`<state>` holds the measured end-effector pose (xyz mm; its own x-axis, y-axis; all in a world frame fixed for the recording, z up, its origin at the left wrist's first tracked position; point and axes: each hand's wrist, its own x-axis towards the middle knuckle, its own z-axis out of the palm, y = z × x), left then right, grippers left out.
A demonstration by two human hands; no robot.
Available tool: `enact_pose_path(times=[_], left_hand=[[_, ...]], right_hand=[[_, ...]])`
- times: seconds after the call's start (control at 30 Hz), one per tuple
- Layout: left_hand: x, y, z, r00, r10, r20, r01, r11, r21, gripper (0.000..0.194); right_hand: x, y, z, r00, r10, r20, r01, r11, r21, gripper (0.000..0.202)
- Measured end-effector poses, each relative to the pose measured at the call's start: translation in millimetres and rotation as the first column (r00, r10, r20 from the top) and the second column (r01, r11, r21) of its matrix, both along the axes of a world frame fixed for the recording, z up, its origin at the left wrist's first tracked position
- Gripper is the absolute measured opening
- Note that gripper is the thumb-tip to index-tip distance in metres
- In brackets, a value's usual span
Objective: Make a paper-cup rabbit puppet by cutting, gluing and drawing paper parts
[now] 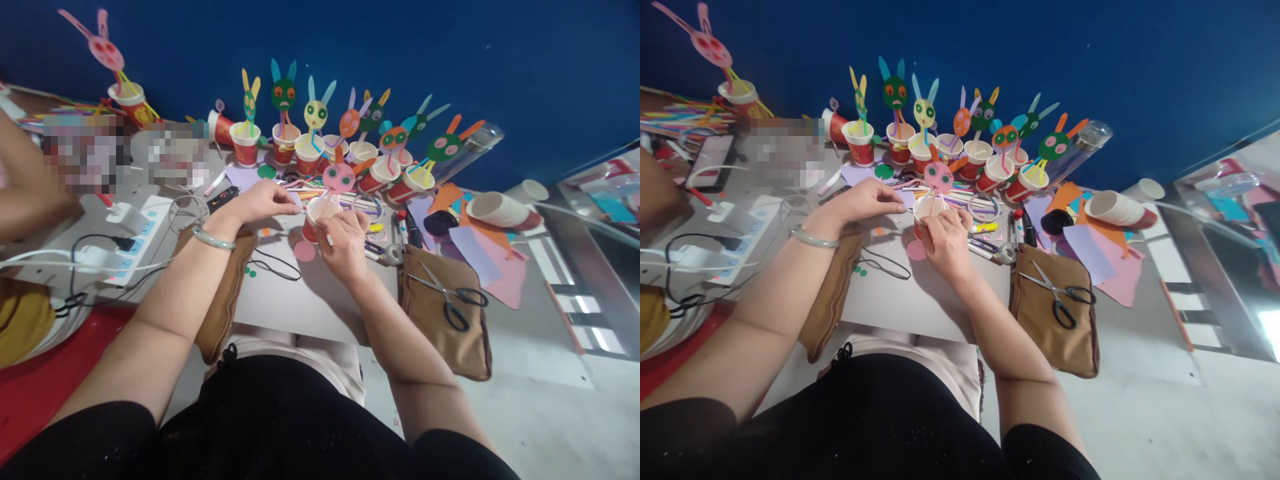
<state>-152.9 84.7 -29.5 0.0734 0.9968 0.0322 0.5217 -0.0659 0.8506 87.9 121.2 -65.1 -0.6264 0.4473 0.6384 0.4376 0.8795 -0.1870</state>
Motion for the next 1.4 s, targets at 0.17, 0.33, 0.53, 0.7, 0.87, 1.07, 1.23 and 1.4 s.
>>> enact_pose_path(times=[0.17,0.33,0.53,0.7,0.87,1.07,1.23,1.4], left_hand=[[0,2,-2.4,1.0,0.008,-0.014,-0.008,1.0,0.029,0.023],[1,3,-2.7,1.0,0.001,-0.028,0.0,0.998,0.064,0.022],[-1,3,-2.1,0.993,-0.056,-0.099,0.062,0.996,0.059,0.024],[-4,3,-5.1,0.984,-0.085,-0.156,0.091,0.995,0.032,0.023],[-5,2,-7.1,0.979,-0.107,-0.176,0.111,0.994,0.011,0.02],[-4,1,-2.3,0.981,-0.116,-0.157,0.119,0.993,0.011,0.027],[-2,-1,2.6,0.996,-0.06,-0.059,0.062,0.997,0.035,0.052],[-1,-3,4.5,0.997,-0.058,-0.059,0.06,0.998,0.035,0.044]], right_hand=[[-1,-1,0.8,1.0,0.002,0.003,-0.002,1.0,-0.011,0.021],[-2,-1,-0.1,1.0,0.006,0.015,-0.006,1.0,0.017,0.023],[-1,0,0.2,0.998,0.056,0.042,-0.058,0.997,0.055,0.026],[1,1,3.4,0.989,0.087,0.118,-0.095,0.994,0.057,0.027],[3,1,5.6,0.984,0.115,0.134,-0.122,0.992,0.041,0.022],[4,2,5.8,0.989,0.107,0.105,-0.112,0.993,0.036,0.027],[7,5,5.6,0.997,0.061,0.054,-0.062,0.998,0.014,0.026],[8,7,5.6,0.998,0.059,0.032,-0.058,0.998,-0.017,0.023]])
